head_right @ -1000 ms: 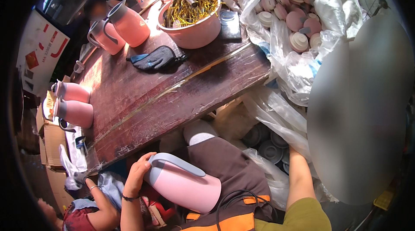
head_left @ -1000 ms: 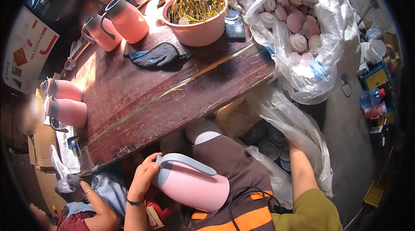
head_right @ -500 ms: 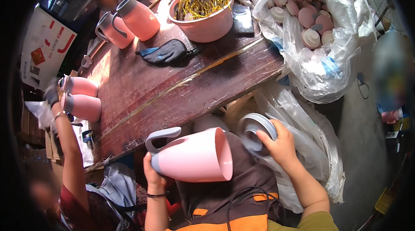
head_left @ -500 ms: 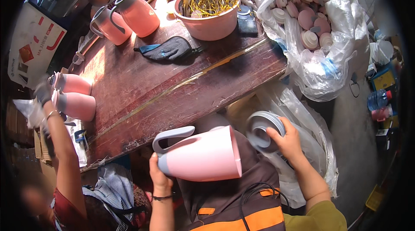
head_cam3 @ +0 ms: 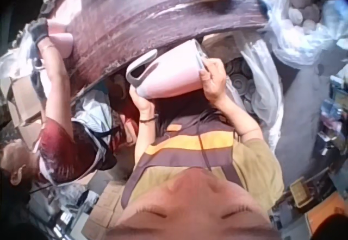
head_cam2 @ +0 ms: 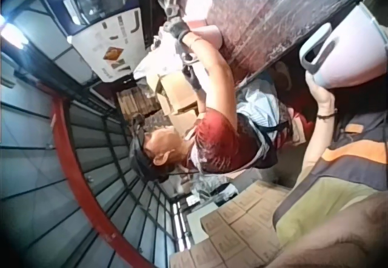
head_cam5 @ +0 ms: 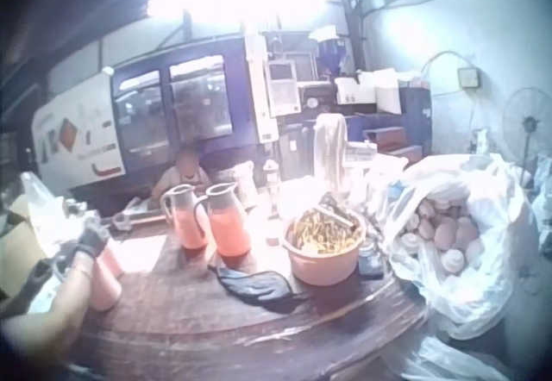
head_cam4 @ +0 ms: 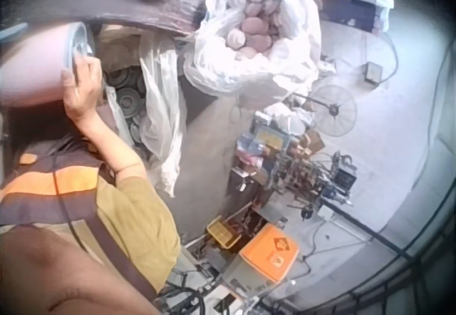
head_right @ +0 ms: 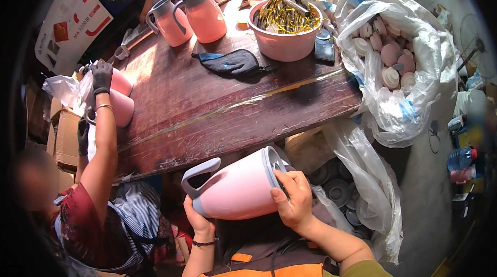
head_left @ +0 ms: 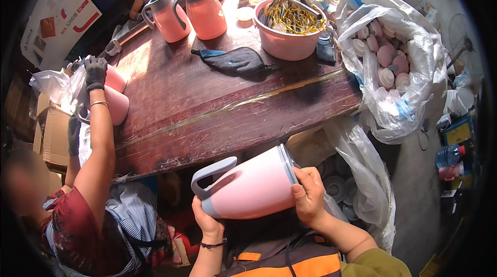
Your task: The person assembles pink pitchers by inserting circular inserts into the openings, screwing on lids, and wiping the exteriors with a cloth. The person handles each pitcher one at a time, placing completed units on the table.
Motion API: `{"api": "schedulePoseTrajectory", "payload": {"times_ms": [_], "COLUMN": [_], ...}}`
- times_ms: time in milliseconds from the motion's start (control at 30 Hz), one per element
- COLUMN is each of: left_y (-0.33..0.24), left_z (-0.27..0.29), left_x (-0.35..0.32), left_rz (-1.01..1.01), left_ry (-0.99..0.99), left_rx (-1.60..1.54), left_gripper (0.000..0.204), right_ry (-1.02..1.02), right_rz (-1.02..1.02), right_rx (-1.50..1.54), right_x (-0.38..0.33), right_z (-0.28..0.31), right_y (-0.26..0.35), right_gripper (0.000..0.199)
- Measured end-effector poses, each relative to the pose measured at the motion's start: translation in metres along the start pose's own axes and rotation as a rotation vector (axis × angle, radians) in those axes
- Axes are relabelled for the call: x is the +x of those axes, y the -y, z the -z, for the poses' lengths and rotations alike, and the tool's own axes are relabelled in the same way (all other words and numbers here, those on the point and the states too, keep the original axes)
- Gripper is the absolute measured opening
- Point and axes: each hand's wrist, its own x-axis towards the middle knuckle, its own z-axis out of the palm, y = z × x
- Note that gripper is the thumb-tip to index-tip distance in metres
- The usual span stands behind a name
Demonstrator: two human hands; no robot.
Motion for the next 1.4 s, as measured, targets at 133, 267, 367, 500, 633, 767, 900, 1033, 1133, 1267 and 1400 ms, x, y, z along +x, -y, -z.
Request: {"api": "schedulePoseTrajectory", "payload": {"times_ms": [133, 267, 367, 500, 633, 767, 900, 1033, 1133, 1267, 1400], "left_y": [-0.006, -0.005, -0.026, -0.081, -0.085, -0.045, -0.050, -0.090, -0.126, -0.124, -0.087], "left_z": [0.007, 0.025, 0.000, -0.013, -0.024, 0.024, 0.004, -0.010, -0.016, -0.035, -0.065], "left_x": [0.011, 0.022, 0.005, 0.001, 0.011, 0.048, 0.028, 0.034, 0.040, 0.042, 0.042], "left_rz": [0.194, 0.334, -0.205, -0.899, -0.373, 0.101, -0.216, -0.371, -0.365, -0.170, -0.285], "left_ry": [0.005, -0.006, 0.092, 0.421, 0.217, 0.125, 0.296, 0.439, 0.550, 0.840, 0.994], "left_rx": [-0.114, -0.125, 0.040, 0.839, 0.506, -0.002, 0.242, 0.525, 0.716, 0.821, 1.287], "left_gripper": [0.043, 0.043, 0.052, 0.068, 0.060, 0.046, 0.060, 0.068, 0.062, 0.049, 0.032], "right_ry": [0.044, 0.169, 0.090, 0.099, 0.302, 0.565, 0.483, 0.616, 0.300, -0.216, -0.241], "right_rz": [0.226, 0.527, -0.029, -1.006, -0.639, -0.142, -0.855, -0.876, -0.356, -0.173, -0.284], "right_rx": [0.005, 0.091, 0.214, 0.920, 0.894, 0.438, 0.657, 0.607, 0.115, -0.317, -1.005], "right_x": [0.000, 0.013, 0.012, 0.021, 0.013, 0.023, 0.021, 0.018, 0.069, 0.177, 0.235], "right_z": [0.007, 0.012, -0.006, -0.030, -0.011, 0.019, 0.015, 0.015, 0.055, 0.144, 0.255], "right_y": [0.000, 0.001, -0.010, -0.033, -0.036, -0.011, -0.031, -0.057, -0.069, -0.130, -0.228], "right_gripper": [0.050, 0.051, 0.050, 0.051, 0.055, 0.065, 0.035, 0.031, 0.026, 0.023, 0.045]}}
